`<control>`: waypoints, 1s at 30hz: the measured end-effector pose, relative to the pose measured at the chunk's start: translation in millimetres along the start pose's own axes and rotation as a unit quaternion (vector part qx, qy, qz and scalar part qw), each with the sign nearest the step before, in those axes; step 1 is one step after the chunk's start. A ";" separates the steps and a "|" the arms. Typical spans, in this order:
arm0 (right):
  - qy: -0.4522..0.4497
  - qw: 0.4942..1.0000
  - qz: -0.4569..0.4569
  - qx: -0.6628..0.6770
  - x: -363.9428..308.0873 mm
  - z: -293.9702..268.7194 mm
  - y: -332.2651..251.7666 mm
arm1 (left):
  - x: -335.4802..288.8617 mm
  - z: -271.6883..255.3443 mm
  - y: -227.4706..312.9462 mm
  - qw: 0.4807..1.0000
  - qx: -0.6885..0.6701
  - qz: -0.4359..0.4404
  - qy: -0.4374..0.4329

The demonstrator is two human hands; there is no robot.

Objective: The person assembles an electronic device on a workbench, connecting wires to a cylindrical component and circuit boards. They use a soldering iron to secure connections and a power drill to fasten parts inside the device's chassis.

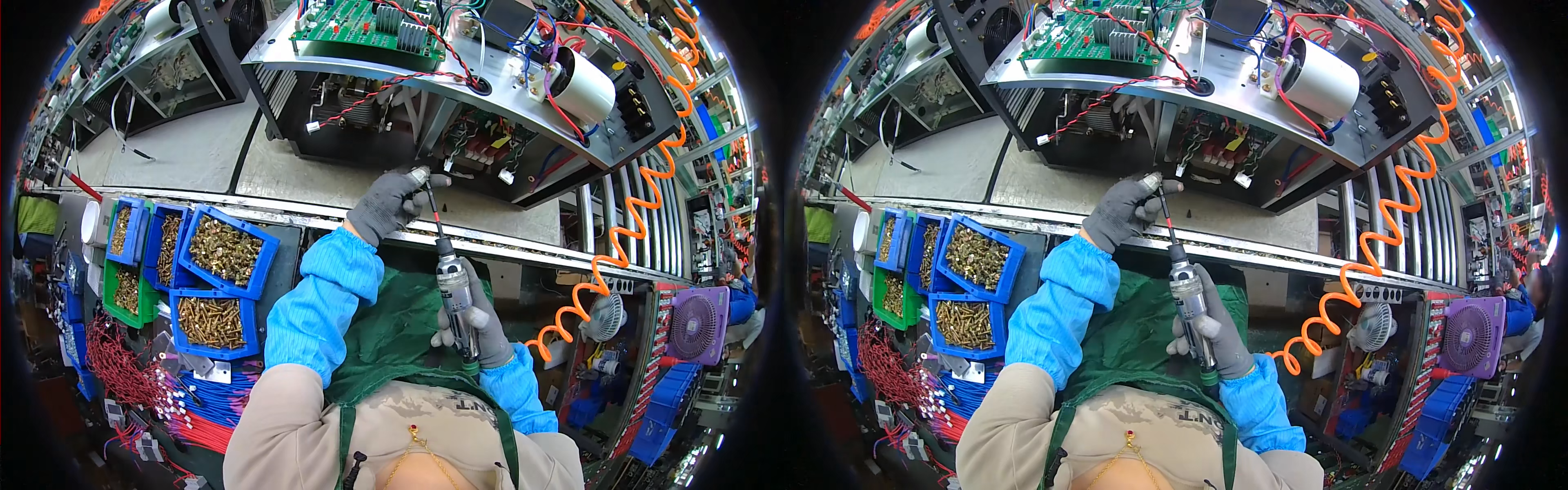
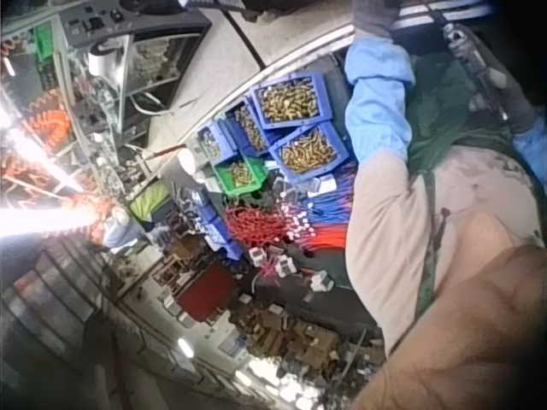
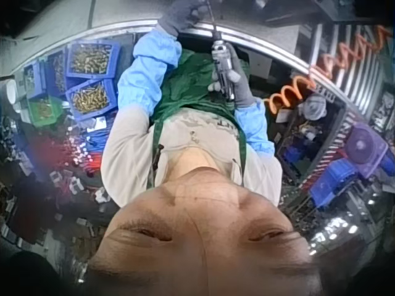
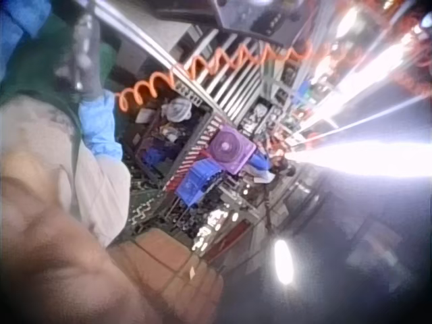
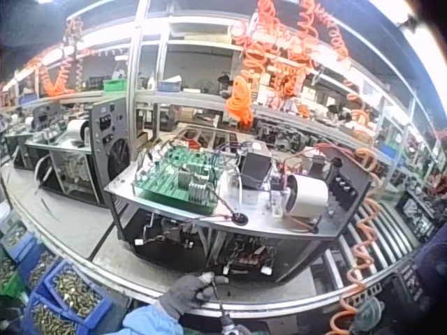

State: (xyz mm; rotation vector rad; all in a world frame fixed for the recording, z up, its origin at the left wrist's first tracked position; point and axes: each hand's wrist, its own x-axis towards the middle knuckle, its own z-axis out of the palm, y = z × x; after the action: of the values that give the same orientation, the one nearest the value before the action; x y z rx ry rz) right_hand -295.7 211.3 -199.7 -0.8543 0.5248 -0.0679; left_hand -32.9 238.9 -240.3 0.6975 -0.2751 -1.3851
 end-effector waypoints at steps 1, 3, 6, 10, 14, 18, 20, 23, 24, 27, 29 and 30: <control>0.007 1.000 -0.002 -0.006 -0.2 0.6 0.7 | -0.1 3.8 -0.7 1.000 -0.001 0.006 0.011; 0.021 1.000 -0.009 -0.013 0.5 1.0 3.4 | 1.9 11.4 -3.6 0.999 -0.004 0.019 0.033; 0.039 0.998 -0.037 -0.023 5.2 1.8 5.8 | 17.9 -4.8 -21.0 0.995 -0.051 0.040 0.073; 0.064 0.993 -0.091 -0.026 20.2 5.3 -0.8 | 36.9 -32.5 -59.1 0.880 0.340 0.317 0.099; 0.059 0.988 -0.139 -0.016 44.3 -6.5 -2.5 | 4.3 -5.5 -38.0 0.617 0.690 0.356 0.126; 0.062 0.986 -0.153 -0.020 50.5 -6.4 -1.7 | 2.5 -11.8 -44.9 0.641 0.639 0.403 0.134; 0.078 0.983 -0.161 -0.032 51.7 -3.7 1.2 | 4.1 -17.3 -51.0 0.685 0.607 0.379 0.134; 0.131 0.974 -0.159 -0.096 53.5 10.5 1.7 | 4.3 -21.3 -51.8 0.647 0.639 0.400 0.114; 0.139 0.972 -0.165 -0.098 53.5 15.5 3.9 | 4.1 -21.2 -51.1 0.615 0.661 0.417 0.104; 0.149 0.970 -0.172 -0.082 57.0 22.5 10.8 | -0.8 -4.8 -46.8 0.985 -0.019 0.071 0.158; 0.043 0.979 -0.178 0.083 62.0 13.6 20.9 | -2.5 -9.2 -43.2 0.984 0.031 0.070 0.158; -0.011 0.970 -0.179 0.165 63.4 10.7 23.9 | -3.8 -11.6 -40.8 0.983 0.057 0.069 0.159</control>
State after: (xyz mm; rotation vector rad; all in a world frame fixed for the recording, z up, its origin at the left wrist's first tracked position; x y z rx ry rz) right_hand -239.0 218.0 -237.7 -0.6126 0.3208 -0.4636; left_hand -59.8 244.9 -272.7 0.9632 -0.1461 -1.1130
